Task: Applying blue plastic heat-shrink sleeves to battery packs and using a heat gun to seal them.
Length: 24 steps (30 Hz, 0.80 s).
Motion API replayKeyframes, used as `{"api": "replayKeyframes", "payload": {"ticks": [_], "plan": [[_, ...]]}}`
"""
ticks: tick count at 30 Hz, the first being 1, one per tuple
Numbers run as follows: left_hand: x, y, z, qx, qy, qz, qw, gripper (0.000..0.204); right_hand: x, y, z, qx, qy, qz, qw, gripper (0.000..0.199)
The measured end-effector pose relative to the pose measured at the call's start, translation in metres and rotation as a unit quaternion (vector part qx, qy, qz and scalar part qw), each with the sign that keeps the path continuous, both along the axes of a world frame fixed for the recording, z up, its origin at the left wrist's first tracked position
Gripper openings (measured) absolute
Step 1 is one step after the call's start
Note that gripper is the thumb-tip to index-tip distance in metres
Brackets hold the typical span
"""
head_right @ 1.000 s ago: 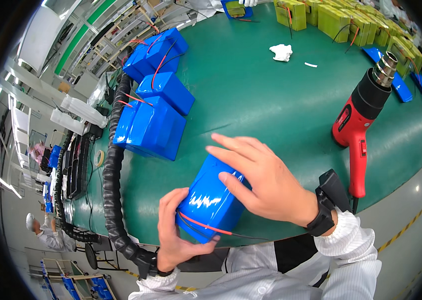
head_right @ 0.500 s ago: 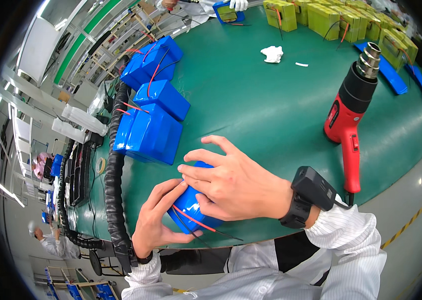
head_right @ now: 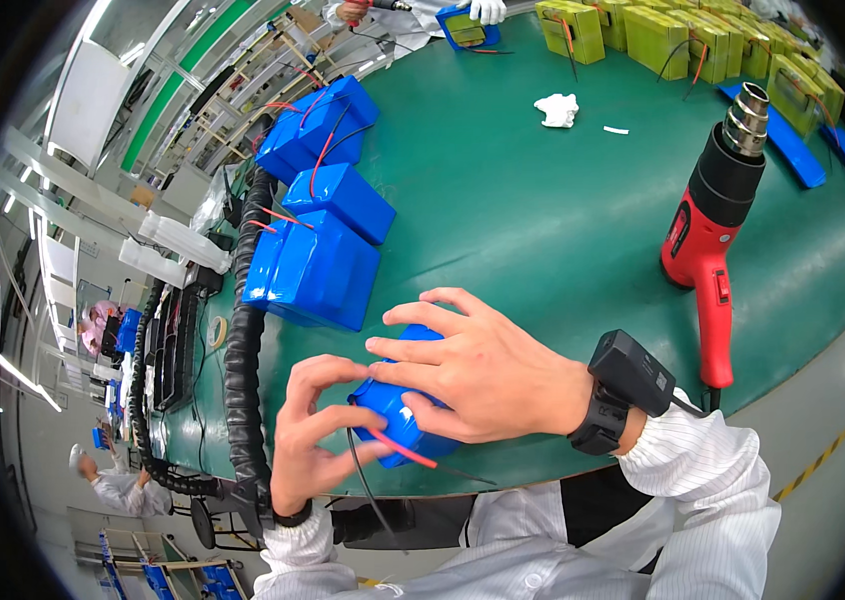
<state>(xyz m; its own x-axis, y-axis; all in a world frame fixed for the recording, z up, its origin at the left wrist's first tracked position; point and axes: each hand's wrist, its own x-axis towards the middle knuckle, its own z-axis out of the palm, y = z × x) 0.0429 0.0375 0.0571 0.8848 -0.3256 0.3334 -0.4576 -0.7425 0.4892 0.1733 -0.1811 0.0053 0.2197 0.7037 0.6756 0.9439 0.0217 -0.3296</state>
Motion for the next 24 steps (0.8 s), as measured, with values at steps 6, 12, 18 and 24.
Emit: {"api": "replayKeyframes", "payload": {"ticks": [6,12,18,24], "plan": [[0.013,0.010,-0.008,-0.356,0.050,0.117,0.926,0.029,-0.003,0.003,-0.006,0.015,-0.013,-0.012,1.000,0.030],[0.020,0.011,-0.011,-0.441,0.100,0.074,0.889,0.025,-0.012,0.003,0.013,-0.017,-0.012,-0.010,1.000,0.042],[0.012,0.028,-0.017,-0.468,0.046,0.063,0.881,0.022,-0.043,0.039,0.023,-0.020,0.033,-0.098,0.994,0.041],[0.018,0.018,-0.018,-0.490,0.047,0.079,0.867,0.023,-0.046,0.044,0.013,-0.043,0.049,-0.087,0.994,0.025]]}}
